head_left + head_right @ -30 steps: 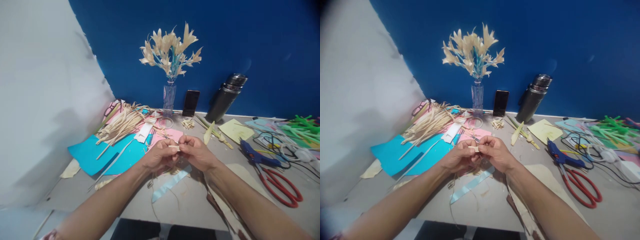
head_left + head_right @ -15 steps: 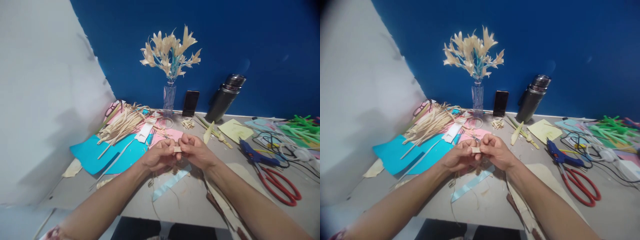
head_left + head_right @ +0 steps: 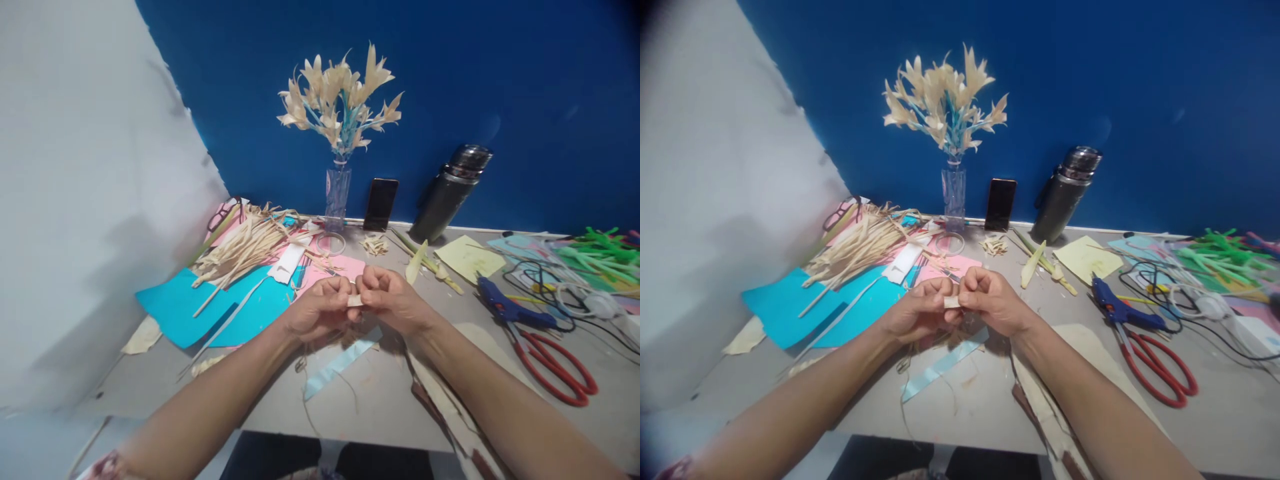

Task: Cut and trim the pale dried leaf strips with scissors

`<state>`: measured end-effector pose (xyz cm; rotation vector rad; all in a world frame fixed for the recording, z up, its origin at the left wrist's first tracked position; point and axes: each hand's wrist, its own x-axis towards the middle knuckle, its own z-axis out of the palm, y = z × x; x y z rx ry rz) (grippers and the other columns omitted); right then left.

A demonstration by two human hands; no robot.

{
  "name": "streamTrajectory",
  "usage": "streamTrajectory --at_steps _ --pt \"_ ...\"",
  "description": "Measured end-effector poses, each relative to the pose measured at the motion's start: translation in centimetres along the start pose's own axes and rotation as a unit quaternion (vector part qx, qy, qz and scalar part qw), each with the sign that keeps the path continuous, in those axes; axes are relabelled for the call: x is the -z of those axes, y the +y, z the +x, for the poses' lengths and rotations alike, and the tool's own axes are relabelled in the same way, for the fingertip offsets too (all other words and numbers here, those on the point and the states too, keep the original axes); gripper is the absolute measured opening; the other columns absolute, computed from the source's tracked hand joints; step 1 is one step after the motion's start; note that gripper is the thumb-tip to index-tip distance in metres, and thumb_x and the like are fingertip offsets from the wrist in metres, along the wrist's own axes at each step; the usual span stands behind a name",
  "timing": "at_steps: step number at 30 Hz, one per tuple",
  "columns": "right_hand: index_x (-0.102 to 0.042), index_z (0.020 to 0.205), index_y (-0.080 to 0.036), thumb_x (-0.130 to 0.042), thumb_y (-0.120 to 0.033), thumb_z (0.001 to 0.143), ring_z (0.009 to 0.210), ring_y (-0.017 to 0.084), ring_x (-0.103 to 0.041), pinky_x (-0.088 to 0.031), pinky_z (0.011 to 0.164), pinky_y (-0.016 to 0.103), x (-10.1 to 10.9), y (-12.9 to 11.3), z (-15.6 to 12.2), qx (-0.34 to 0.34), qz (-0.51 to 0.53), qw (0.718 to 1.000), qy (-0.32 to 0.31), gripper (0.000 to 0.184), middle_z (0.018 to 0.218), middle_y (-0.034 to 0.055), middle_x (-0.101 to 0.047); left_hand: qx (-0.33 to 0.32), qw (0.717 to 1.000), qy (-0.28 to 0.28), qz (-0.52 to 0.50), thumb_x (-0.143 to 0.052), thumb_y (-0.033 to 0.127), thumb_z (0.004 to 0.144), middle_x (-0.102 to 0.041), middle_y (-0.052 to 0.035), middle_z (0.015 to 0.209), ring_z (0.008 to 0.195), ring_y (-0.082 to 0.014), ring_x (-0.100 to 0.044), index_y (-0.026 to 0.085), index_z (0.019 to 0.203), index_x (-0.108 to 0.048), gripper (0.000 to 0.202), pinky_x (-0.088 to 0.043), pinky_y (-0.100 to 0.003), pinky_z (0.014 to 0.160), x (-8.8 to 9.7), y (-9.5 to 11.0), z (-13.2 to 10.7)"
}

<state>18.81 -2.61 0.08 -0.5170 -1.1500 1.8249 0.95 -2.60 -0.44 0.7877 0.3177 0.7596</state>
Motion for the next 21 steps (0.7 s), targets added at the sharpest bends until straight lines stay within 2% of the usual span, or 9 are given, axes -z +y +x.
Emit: streamTrajectory --at_steps 2,4,7,9,12,15,19,21 --pt "-0.042 0.072 -0.020 -0.082 -0.026 0.074 0.061 0.016 -0.066 -0.051 0.056 0.027 -0.1 -0.2 0.0 0.000 0.017 1.000 -0.013 0.041 0.066 -0.0052 -0.056 0.003 0.999 -0.007 -0.031 -0.075 0.027 0.073 -0.058 -0.0030 0.069 0.064 -0.0154 -0.061 0.015 0.068 -0.047 0.031 -0.049 -0.027 0.061 -0.1 0.5 0.0" --pt "-0.042 0.073 -0.021 -0.081 -0.027 0.075 0.063 0.018 -0.068 -0.052 0.057 0.029 -0.1 -0.3 0.1 -0.002 0.027 1.000 -0.016 0.039 0.067 -0.0042 -0.057 0.001 0.999 0.015 -0.047 -0.074 0.032 0.073 -0.057 -0.0023 0.069 0.064 -0.0153 -0.061 0.015 0.069 -0.048 0.031 -0.051 -0.029 0.064 -0.5 0.7 0.0" --pt "-0.045 0.074 -0.020 -0.081 -0.026 0.074 0.059 0.017 -0.067 -0.052 0.055 0.027 0.2 0.2 0.3 -0.001 0.014 1.000 0.007 0.037 0.069 -0.0032 -0.060 0.003 0.998 0.066 0.010 -0.073 0.039 0.075 -0.059 -0.0030 0.067 0.058 -0.0142 -0.058 0.016 0.076 -0.053 0.031 -0.046 -0.024 0.053 -0.8 0.3 0.2" --pt "-0.047 0.075 -0.019 -0.082 -0.025 0.074 0.057 0.015 -0.066 -0.051 0.054 0.025 0.4 0.6 0.4 0.002 0.004 1.000 0.020 0.036 0.069 -0.0032 -0.061 0.006 0.995 0.081 0.051 -0.075 0.036 0.075 -0.058 -0.0022 0.063 0.053 -0.0121 -0.054 0.016 0.076 -0.052 0.030 -0.039 -0.020 0.046 -0.8 -0.1 0.2" --pt "-0.045 0.075 -0.020 -0.082 -0.024 0.074 0.059 0.016 -0.066 -0.052 0.054 0.026 0.4 0.7 0.3 0.002 0.008 1.000 0.015 0.037 0.070 -0.0031 -0.061 -0.001 0.998 0.057 0.030 -0.078 0.029 0.072 -0.059 -0.0018 0.065 0.056 -0.0120 -0.056 0.016 0.072 -0.048 0.032 -0.042 -0.021 0.050 -0.6 -0.2 0.1" --pt "-0.043 0.073 -0.020 -0.081 -0.024 0.075 0.060 0.015 -0.065 -0.052 0.055 0.027 0.2 0.4 0.1 0.006 0.030 1.000 0.004 0.038 0.070 -0.0044 -0.057 0.002 1.000 0.022 -0.016 -0.077 0.029 0.073 -0.057 -0.0014 0.066 0.059 -0.0122 -0.056 0.016 0.069 -0.048 0.032 -0.045 -0.024 0.056 -0.4 0.3 0.0" --pt "-0.044 0.074 -0.021 -0.081 -0.026 0.074 0.061 0.015 -0.064 -0.054 0.058 0.030 0.2 0.4 0.3 0.007 0.038 0.999 0.009 0.038 0.070 -0.0050 -0.055 -0.004 0.999 0.038 -0.019 -0.076 0.046 0.072 -0.059 -0.0028 0.068 0.061 -0.0150 -0.058 0.016 0.076 -0.054 0.037 -0.047 -0.026 0.057 -0.6 0.5 0.1" --pt "-0.045 0.076 -0.020 -0.082 -0.027 0.073 0.060 0.016 -0.065 -0.053 0.057 0.029 0.3 0.6 0.4 0.005 0.020 1.000 0.019 0.038 0.071 -0.0043 -0.057 -0.003 0.998 0.057 0.024 -0.077 0.046 0.071 -0.060 -0.0030 0.066 0.058 -0.0146 -0.057 0.016 0.082 -0.056 0.038 -0.043 -0.024 0.050 -0.5 0.2 0.2"
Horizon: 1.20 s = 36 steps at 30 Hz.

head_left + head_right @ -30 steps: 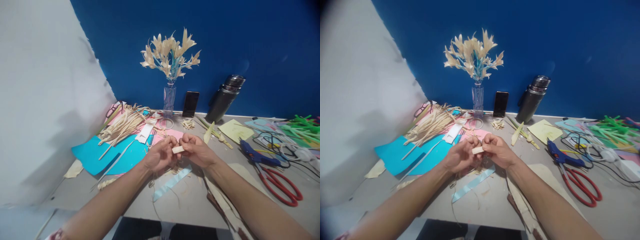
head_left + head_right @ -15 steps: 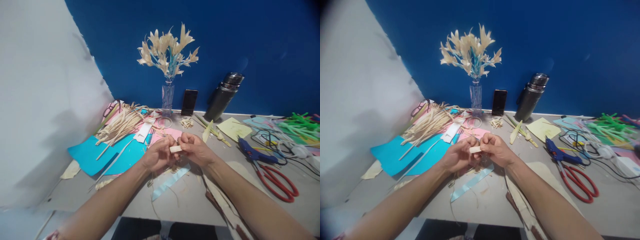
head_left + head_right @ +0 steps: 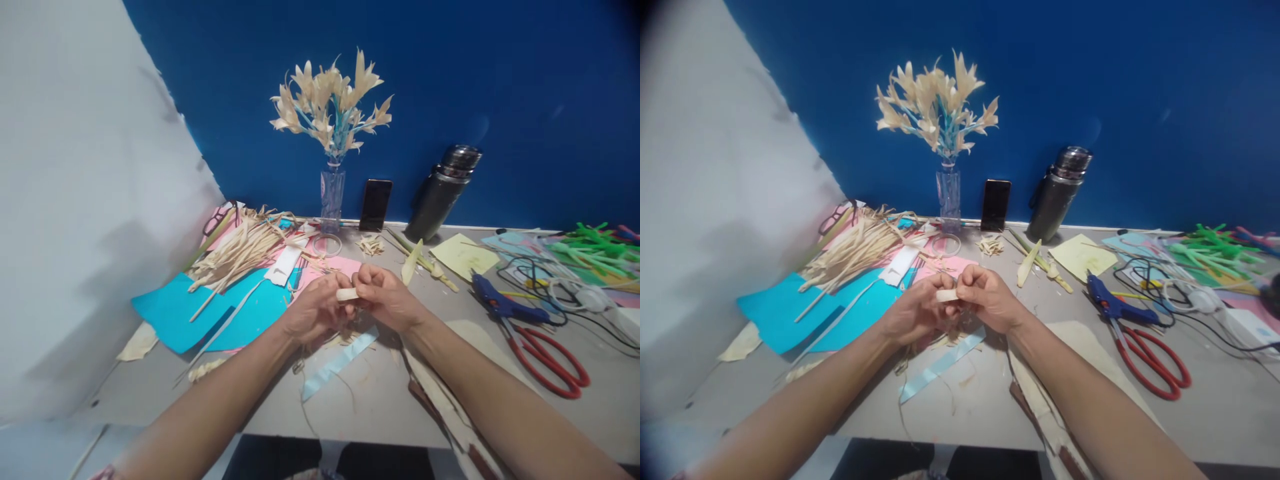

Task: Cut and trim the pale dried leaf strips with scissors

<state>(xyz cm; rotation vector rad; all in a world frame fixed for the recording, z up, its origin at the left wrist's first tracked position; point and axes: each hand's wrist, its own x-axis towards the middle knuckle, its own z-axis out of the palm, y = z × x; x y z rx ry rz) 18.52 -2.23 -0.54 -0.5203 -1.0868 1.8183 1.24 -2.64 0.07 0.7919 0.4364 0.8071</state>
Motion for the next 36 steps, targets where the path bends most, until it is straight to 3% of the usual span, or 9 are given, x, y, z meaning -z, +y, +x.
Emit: streamTrajectory --at_steps 3,5,8,11,16,24,31,36 --pt "-0.046 0.076 -0.020 -0.083 -0.027 0.073 0.059 0.015 -0.065 -0.051 0.055 0.026 0.0 0.3 0.0 0.004 -0.018 1.000 0.004 0.038 0.069 -0.0044 -0.058 -0.006 1.000 0.004 0.025 -0.077 0.031 0.074 -0.057 -0.0010 0.061 0.054 -0.0113 -0.053 0.016 0.075 -0.052 0.029 -0.040 -0.021 0.049 0.2 -0.4 0.1" --pt "-0.044 0.074 -0.020 -0.083 -0.026 0.073 0.057 0.012 -0.061 -0.049 0.054 0.024 -0.1 0.2 -0.2 0.008 -0.002 1.000 0.002 0.039 0.069 -0.0052 -0.056 -0.009 1.000 -0.024 0.003 -0.077 0.027 0.074 -0.057 -0.0013 0.062 0.056 -0.0113 -0.054 0.016 0.071 -0.049 0.030 -0.042 -0.022 0.054 0.4 -0.3 0.0" --pt "-0.042 0.073 -0.020 -0.083 -0.025 0.072 0.054 0.010 -0.055 -0.048 0.054 0.024 -0.3 -0.2 -0.3 0.003 0.035 0.999 -0.003 0.041 0.068 -0.0067 -0.052 -0.001 0.999 -0.042 -0.034 -0.076 0.032 0.072 -0.059 -0.0025 0.065 0.061 -0.0133 -0.057 0.016 0.070 -0.049 0.031 -0.047 -0.026 0.060 0.4 0.1 -0.2" --pt "-0.045 0.074 -0.021 -0.083 -0.025 0.072 0.057 0.012 -0.058 -0.050 0.055 0.026 -0.3 -0.3 -0.2 0.005 0.031 0.999 0.009 0.038 0.068 -0.0058 -0.054 0.001 0.999 -0.021 -0.030 -0.074 0.044 0.074 -0.060 -0.0033 0.067 0.063 -0.0168 -0.060 0.017 0.077 -0.053 0.034 -0.047 -0.026 0.056 0.2 0.2 -0.2" --pt "-0.049 0.074 -0.020 -0.082 -0.026 0.073 0.060 0.015 -0.065 -0.053 0.055 0.027 -0.2 0.2 0.1 0.025 0.005 0.999 0.037 0.034 0.071 -0.0036 -0.060 -0.010 1.000 0.010 0.023 -0.073 0.032 0.078 -0.058 -0.0021 0.064 0.058 -0.0140 -0.057 0.017 0.074 -0.051 0.027 -0.041 -0.021 0.048 0.2 -0.4 0.1" --pt "-0.058 0.083 -0.018 -0.079 -0.030 0.077 0.061 0.019 -0.068 -0.054 0.060 0.030 0.0 0.2 -0.1 0.006 -0.096 0.995 0.030 0.025 0.069 0.0021 -0.069 0.000 0.998 0.040 0.056 -0.078 0.032 0.073 -0.059 -0.0011 0.059 0.050 -0.0129 -0.054 0.016 0.073 -0.052 0.030 -0.041 -0.022 0.044 0.3 -0.5 0.3" --pt "-0.059 0.075 -0.016 -0.083 -0.029 0.072 0.057 0.011 -0.060 -0.047 0.055 0.021 0.3 -0.8 -0.3 -0.023 -0.056 0.998 0.001 0.028 0.066 -0.0020 -0.062 -0.001 0.996 0.009 0.087 -0.081 0.032 0.070 -0.059 -0.0013 0.055 0.050 -0.0122 -0.055 0.016 0.069 -0.051 0.034 -0.040 -0.022 0.047 0.3 -0.4 0.2" --pt "-0.060 0.096 -0.018 -0.079 -0.042 0.076 0.061 0.015 -0.065 -0.053 0.059 0.027 0.1 -1.2 -0.3 -0.033 -0.037 0.999 -0.013 0.036 0.071 -0.0012 -0.065 -0.001 0.997 0.014 0.082 -0.083 0.034 0.068 -0.061 -0.0026 0.057 0.052 -0.0135 -0.057 0.016 0.068 -0.052 0.036 -0.042 -0.022 0.047 0.2 -0.3 0.2"
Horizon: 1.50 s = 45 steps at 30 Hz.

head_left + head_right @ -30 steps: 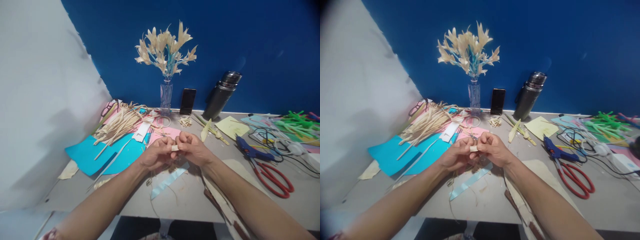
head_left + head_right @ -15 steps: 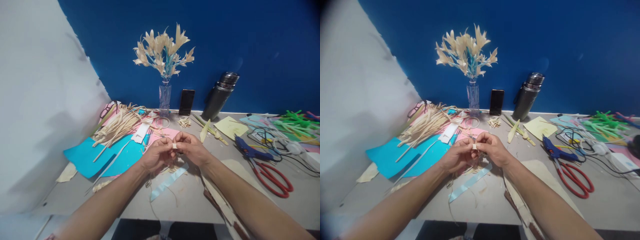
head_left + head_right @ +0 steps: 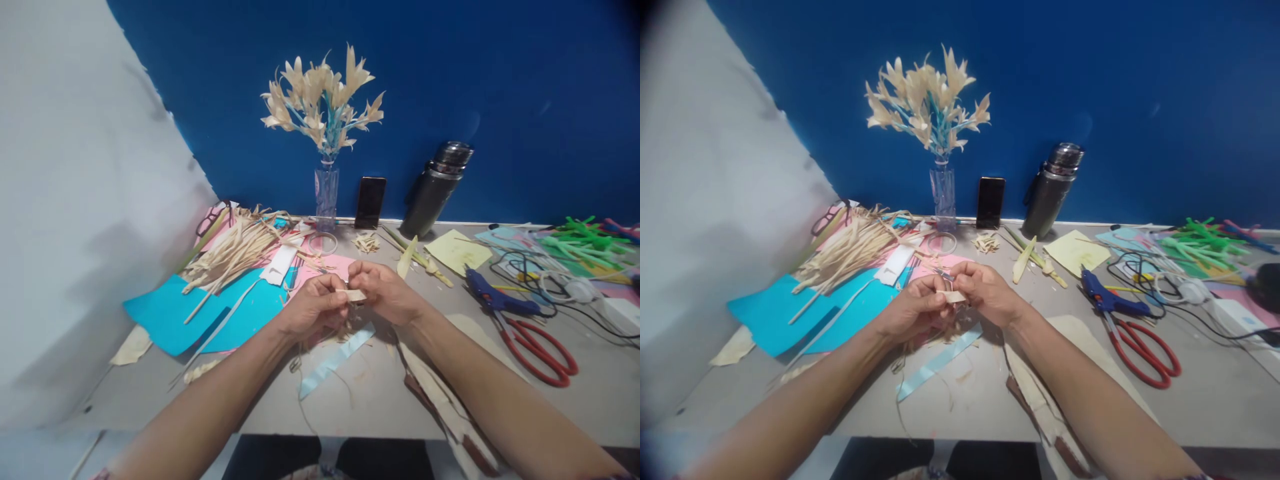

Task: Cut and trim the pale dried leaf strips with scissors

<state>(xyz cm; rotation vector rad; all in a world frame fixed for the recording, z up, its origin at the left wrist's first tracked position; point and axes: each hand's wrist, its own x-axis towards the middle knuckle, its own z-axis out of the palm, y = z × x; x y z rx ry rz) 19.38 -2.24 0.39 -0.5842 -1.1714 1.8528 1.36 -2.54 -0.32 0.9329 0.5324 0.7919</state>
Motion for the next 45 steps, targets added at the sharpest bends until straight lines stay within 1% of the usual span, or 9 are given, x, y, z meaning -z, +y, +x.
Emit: streamTrajectory --at_steps 5,10,16,21,26,29,34,40,45 --pt "-0.060 0.093 -0.018 -0.081 -0.034 0.074 0.062 0.015 -0.067 -0.053 0.060 0.026 -0.4 0.5 0.2 0.030 -0.077 0.996 0.043 0.033 0.073 0.0009 -0.069 -0.025 0.999 0.042 0.025 -0.081 0.033 0.071 -0.064 -0.0035 0.059 0.051 -0.0127 -0.057 0.014 0.072 -0.056 0.031 -0.045 -0.024 0.049 0.3 -0.2 0.3" --pt "-0.062 0.087 -0.017 -0.078 -0.030 0.077 0.063 0.015 -0.066 -0.053 0.063 0.027 -0.5 0.8 0.1 0.033 -0.100 0.993 0.051 0.023 0.072 0.0021 -0.070 -0.024 0.999 0.038 0.019 -0.081 0.033 0.071 -0.067 -0.0049 0.064 0.054 -0.0129 -0.060 0.014 0.073 -0.058 0.030 -0.047 -0.024 0.052 0.5 -0.3 0.3" --pt "-0.062 0.085 -0.017 -0.079 -0.034 0.075 0.066 0.019 -0.067 -0.054 0.065 0.033 0.3 0.4 0.0 0.003 -0.003 1.000 -0.030 0.027 0.073 0.0037 -0.069 -0.003 1.000 0.004 -0.009 -0.081 0.034 0.071 -0.064 -0.0033 0.060 0.055 -0.0166 -0.062 0.016 0.072 -0.055 0.032 -0.047 -0.025 0.049 0.4 -0.1 0.1" --pt "-0.064 0.089 -0.017 -0.078 -0.046 0.074 0.066 0.015 -0.064 -0.054 0.066 0.029 0.5 0.1 0.2 0.020 0.043 0.999 0.018 0.035 0.077 0.0012 -0.066 -0.028 0.999 0.011 -0.035 -0.079 0.034 0.073 -0.064 -0.0037 0.062 0.059 -0.0172 -0.063 0.015 0.071 -0.055 0.031 -0.049 -0.025 0.051 0.4 -0.1 0.2" --pt "-0.061 0.089 -0.018 -0.081 -0.034 0.074 0.062 0.015 -0.065 -0.052 0.061 0.027 -0.2 1.0 0.5 0.033 -0.063 0.995 0.067 0.029 0.073 0.0017 -0.068 -0.028 0.998 0.052 -0.018 -0.082 0.034 0.070 -0.063 -0.0031 0.059 0.054 -0.0137 -0.060 0.015 0.069 -0.056 0.032 -0.047 -0.023 0.051 0.1 -0.5 0.4" --pt "-0.061 0.086 -0.017 -0.079 -0.030 0.076 0.061 0.015 -0.066 -0.052 0.060 0.027 -0.2 1.1 0.3 0.032 -0.093 0.994 0.054 0.025 0.069 0.0016 -0.069 -0.022 0.998 0.055 -0.008 -0.082 0.034 0.069 -0.063 -0.0032 0.059 0.053 -0.0131 -0.059 0.015 0.069 -0.055 0.033 -0.045 -0.022 0.049 -0.2 -0.6 0.2" --pt "-0.060 0.083 -0.017 -0.081 -0.036 0.073 0.061 0.017 -0.065 -0.051 0.060 0.028 0.2 0.2 0.0 0.000 -0.016 1.000 -0.002 0.029 0.068 0.0015 -0.067 -0.009 0.999 0.034 -0.012 -0.081 0.035 0.070 -0.062 -0.0025 0.059 0.051 -0.0126 -0.057 0.015 0.069 -0.053 0.034 -0.041 -0.019 0.044 -0.5 -0.4 0.0" --pt "-0.062 0.091 -0.019 -0.079 -0.053 0.072 0.064 0.014 -0.063 -0.051 0.062 0.025 0.2 0.2 0.3 0.019 0.035 0.998 0.056 0.042 0.073 0.0000 -0.066 -0.043 0.997 0.044 -0.040 -0.080 0.033 0.072 -0.062 -0.0023 0.061 0.059 -0.0162 -0.062 0.016 0.069 -0.052 0.033 -0.049 -0.025 0.052 0.0 0.0 0.2" --pt "-0.059 0.084 -0.018 -0.081 -0.034 0.074 0.059 0.015 -0.065 -0.052 0.058 0.027 -0.4 1.0 0.4 0.033 -0.051 0.997 0.051 0.029 0.068 0.0010 -0.068 -0.031 0.998 0.040 -0.022 -0.080 0.032 0.072 -0.062 -0.0023 0.060 0.058 -0.0145 -0.060 0.015 0.069 -0.053 0.032 -0.046 -0.022 0.050 -0.3 -0.3 0.1"
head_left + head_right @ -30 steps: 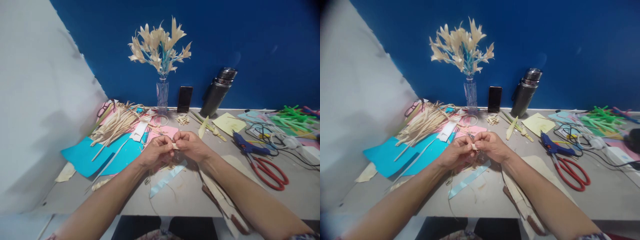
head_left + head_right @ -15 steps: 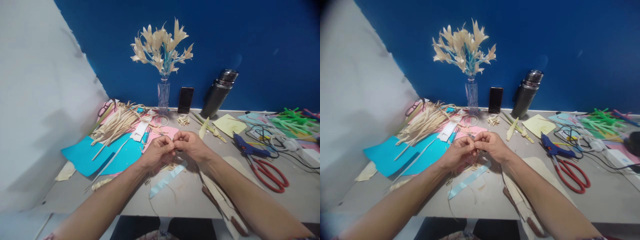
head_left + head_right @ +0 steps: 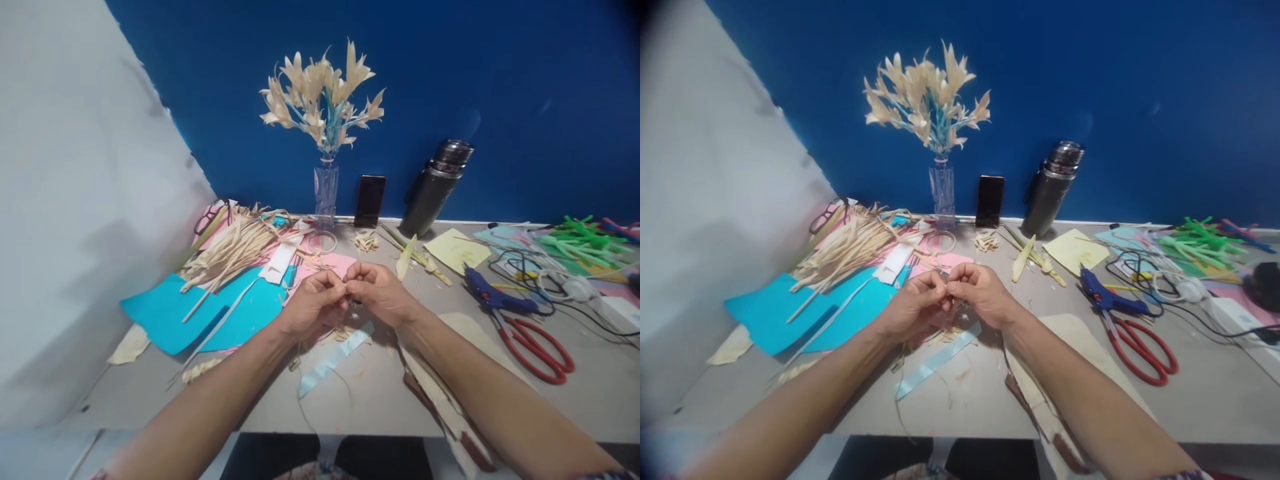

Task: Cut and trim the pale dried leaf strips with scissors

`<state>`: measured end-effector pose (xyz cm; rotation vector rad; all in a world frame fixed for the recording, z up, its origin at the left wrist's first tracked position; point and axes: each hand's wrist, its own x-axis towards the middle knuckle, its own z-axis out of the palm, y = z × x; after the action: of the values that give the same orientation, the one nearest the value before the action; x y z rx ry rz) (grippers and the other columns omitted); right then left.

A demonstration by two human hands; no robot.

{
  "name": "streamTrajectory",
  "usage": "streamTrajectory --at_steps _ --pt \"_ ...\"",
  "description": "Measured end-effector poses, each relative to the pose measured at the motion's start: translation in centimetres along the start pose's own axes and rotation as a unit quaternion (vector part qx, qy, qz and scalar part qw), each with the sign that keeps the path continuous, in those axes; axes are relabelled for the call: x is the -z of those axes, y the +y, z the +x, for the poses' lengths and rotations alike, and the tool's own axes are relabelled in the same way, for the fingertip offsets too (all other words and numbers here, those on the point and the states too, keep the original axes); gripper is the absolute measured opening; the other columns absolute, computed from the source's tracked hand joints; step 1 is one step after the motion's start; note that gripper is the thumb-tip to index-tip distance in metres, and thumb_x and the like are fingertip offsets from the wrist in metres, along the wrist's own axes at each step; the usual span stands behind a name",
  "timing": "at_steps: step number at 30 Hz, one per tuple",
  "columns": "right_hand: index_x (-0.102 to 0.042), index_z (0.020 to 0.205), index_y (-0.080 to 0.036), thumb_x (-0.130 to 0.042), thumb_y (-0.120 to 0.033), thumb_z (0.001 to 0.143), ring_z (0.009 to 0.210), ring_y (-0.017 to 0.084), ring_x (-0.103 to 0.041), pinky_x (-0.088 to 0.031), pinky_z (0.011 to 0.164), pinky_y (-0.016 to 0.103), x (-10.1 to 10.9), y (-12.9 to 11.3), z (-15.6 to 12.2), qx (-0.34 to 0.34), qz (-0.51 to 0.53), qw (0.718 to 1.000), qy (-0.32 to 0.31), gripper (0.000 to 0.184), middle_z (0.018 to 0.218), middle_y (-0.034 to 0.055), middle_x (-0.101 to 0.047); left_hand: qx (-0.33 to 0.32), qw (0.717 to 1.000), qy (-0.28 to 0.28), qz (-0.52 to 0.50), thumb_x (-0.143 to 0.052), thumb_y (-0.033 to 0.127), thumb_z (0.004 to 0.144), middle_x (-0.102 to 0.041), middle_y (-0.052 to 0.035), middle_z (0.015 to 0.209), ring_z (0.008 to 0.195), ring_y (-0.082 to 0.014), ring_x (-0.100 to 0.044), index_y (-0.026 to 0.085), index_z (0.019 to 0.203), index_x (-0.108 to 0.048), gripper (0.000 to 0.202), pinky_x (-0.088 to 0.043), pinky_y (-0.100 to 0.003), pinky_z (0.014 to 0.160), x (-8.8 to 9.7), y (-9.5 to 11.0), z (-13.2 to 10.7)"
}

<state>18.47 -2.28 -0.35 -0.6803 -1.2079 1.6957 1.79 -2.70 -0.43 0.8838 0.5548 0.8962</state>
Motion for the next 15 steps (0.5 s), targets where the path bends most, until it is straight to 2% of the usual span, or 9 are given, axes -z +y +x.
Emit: streamTrajectory --at_steps 3,5,9,12,15 --pt "-0.058 0.079 -0.017 -0.080 -0.032 0.075 0.062 0.017 -0.066 -0.052 0.061 0.028 0.15 -0.21 -0.16 -0.013 0.034 0.998 -0.044 0.027 0.069 0.0022 -0.068 0.014 1.000 -0.022 -0.013 -0.079 0.034 0.072 -0.061 -0.0020 0.060 0.054 -0.0138 -0.058 0.016 0.070 -0.052 0.032 -0.041 -0.020 0.044 -0.12 -0.02 -0.16" --pt "-0.058 0.078 -0.018 -0.081 -0.033 0.074 0.064 0.017 -0.065 -0.052 0.063 0.030 0.38 -0.54 -0.22 -0.013 0.078 0.995 -0.054 0.028 0.071 0.0017 -0.067 0.011 0.999 -0.034 -0.037 -0.079 0.033 0.073 -0.061 -0.0016 0.060 0.054 -0.0128 -0.057 0.016 0.070 -0.051 0.033 -0.043 -0.020 0.047 -0.01 0.12 -0.22" --pt "-0.063 0.086 -0.018 -0.081 -0.040 0.073 0.064 0.012 -0.060 -0.052 0.068 0.027 0.62 -0.85 -0.08 0.000 0.169 0.986 -0.006 0.032 0.073 -0.0013 -0.062 -0.007 0.997 -0.031 -0.073 -0.077 0.030 0.076 -0.062 -0.0016 0.061 0.059 -0.0126 -0.059 0.016 0.069 -0.049 0.032 -0.051 -0.026 0.062 0.47 0.42 -0.09" --pt "-0.063 0.095 -0.018 -0.077 -0.047 0.075 0.067 0.014 -0.064 -0.052 0.067 0.027 0.37 -0.52 0.08 -0.015 0.147 0.989 0.006 0.038 0.078 0.0017 -0.067 -0.011 0.998 -0.021 -0.060 -0.075 0.029 0.078 -0.062 -0.0023 0.062 0.059 -0.0146 -0.061 0.016 0.071 -0.050 0.029 -0.050 -0.026 0.057 0.67 0.28 0.05" --pt "-0.061 0.093 -0.018 -0.081 -0.033 0.073 0.064 0.016 -0.067 -0.052 0.063 0.028 0.15 -0.18 -0.01 -0.017 0.096 0.995 -0.012 0.032 0.077 0.0029 -0.070 -0.001 0.999 -0.029 -0.044 -0.073 0.030 0.080 -0.062 -0.0025 0.062 0.056 -0.0150 -0.059 0.016 0.072 -0.051 0.027 -0.046 -0.023 0.049 0.60 0.04 0.02"
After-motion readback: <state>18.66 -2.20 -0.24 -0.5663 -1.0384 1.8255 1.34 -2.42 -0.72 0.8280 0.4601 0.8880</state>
